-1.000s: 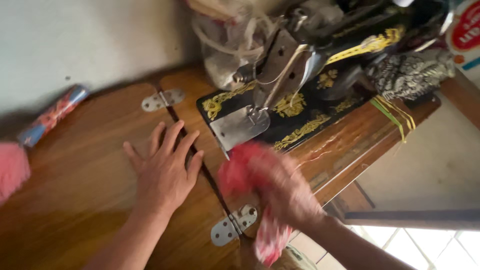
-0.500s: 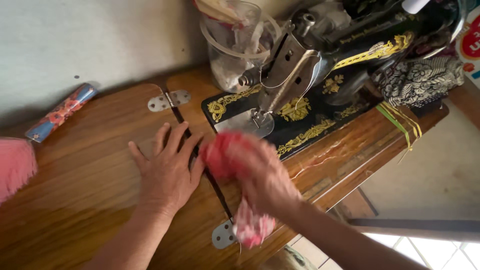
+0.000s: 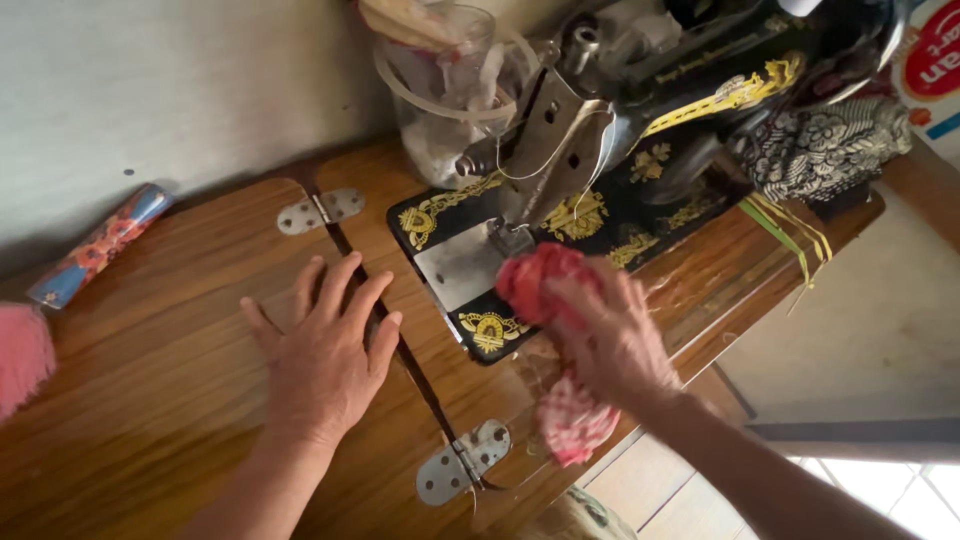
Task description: The person wipes the surface of a vintage Singer sewing machine and the surrounding wooden table using a red and white checkered cloth. They move a plastic container aside to reach the machine, then wipe the machine's body and the table surface thoroughly.
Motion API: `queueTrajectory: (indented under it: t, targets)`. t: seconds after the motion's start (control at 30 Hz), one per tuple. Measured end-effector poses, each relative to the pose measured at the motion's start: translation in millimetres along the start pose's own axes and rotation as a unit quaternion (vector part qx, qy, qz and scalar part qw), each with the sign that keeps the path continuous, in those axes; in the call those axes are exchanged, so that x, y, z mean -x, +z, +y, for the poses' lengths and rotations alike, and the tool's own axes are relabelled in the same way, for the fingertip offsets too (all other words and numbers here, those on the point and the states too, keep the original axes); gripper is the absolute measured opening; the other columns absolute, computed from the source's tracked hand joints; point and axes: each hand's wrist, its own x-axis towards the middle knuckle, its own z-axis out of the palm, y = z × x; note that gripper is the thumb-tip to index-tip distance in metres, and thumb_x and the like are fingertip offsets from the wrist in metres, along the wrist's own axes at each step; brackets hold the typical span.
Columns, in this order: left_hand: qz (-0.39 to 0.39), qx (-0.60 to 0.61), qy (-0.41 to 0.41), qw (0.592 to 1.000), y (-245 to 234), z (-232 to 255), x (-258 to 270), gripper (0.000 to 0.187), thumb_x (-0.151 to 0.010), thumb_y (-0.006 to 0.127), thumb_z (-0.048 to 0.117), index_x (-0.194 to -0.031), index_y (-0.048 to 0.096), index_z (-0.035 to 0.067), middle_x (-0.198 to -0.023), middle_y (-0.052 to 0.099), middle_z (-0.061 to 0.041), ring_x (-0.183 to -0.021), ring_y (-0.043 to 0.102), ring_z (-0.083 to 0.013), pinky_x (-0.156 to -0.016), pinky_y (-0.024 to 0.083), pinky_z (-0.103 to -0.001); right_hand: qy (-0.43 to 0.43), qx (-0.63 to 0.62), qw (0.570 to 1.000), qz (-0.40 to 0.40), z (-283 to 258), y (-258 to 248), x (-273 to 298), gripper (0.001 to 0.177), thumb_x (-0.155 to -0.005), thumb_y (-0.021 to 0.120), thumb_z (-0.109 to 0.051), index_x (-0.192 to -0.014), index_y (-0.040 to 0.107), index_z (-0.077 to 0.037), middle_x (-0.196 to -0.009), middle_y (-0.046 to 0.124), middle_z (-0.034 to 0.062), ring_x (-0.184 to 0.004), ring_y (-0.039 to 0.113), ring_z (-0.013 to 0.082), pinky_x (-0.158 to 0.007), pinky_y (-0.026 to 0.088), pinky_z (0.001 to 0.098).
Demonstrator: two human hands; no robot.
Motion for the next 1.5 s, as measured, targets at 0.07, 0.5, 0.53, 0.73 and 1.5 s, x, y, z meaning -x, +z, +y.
queueTrajectory:
  t: [0.07,0.5,0.53,0.73,1.5]
  targets:
    - [0.009,0.010,0.012,1.000,2,-2,-1,0.047,-0.096,0.048,0.054,-0.138,0.055,0.035,-0.152,0.040,0.003,-0.146,0.031,-0.0233,-0.108,0.014,-0.083,0.030,0.013,0.999,0.005,10,-2,-10,0.041,-0.090,0.070,-0.010,-0.131,0.067,-0.015,-0.142,0.052,0.0193,-0.128,0.051,0.0436,-0.102,0.051,0.0533]
    - [0.009,0.007,-0.001,1.000,-2,0,2,0.044,-0.096,0.051,0.052,-0.136,0.056,0.035,-0.152,0.042,0.006,-0.147,0.032,-0.0226,-0.111,0.017,-0.082,0.050,0.055,0.997,0.017,38,11,-49,0.049,-0.087,0.069,-0.011,-0.135,0.062,-0.013,-0.140,0.050,0.0201,-0.124,0.051,0.0478,-0.101,0.050,0.0567]
    - [0.016,0.010,0.004,1.000,-3,0,0,0.044,-0.095,0.052,0.052,-0.136,0.056,0.035,-0.151,0.043,0.005,-0.146,0.033,-0.0231,-0.110,0.016,-0.082,0.027,0.052,0.998,0.013,38,15,-50,0.049,-0.085,0.069,-0.011,-0.134,0.061,-0.012,-0.143,0.049,0.0197,-0.125,0.051,0.0481,-0.102,0.050,0.0560]
    - [0.031,0.025,0.011,0.999,-2,0,-1,0.044,-0.094,0.054,0.051,-0.134,0.058,0.033,-0.148,0.045,0.002,-0.142,0.034,-0.0254,-0.106,0.015,-0.084,0.093,0.044,0.994,-0.023,60,11,-66,0.053,-0.090,0.067,-0.015,-0.142,0.060,-0.013,-0.143,0.046,0.0193,-0.128,0.049,0.0492,-0.103,0.047,0.0570]
    - [0.028,0.035,-0.004,0.999,-7,4,-2,0.044,-0.089,0.062,0.047,-0.130,0.060,0.032,-0.146,0.046,0.003,-0.142,0.035,-0.0246,-0.107,0.017,-0.083,-0.227,0.285,0.928,-0.071,120,58,-84,0.017,-0.090,0.064,-0.008,-0.103,0.071,-0.016,-0.139,0.054,0.0026,-0.141,0.059,0.0342,-0.124,0.041,0.0499]
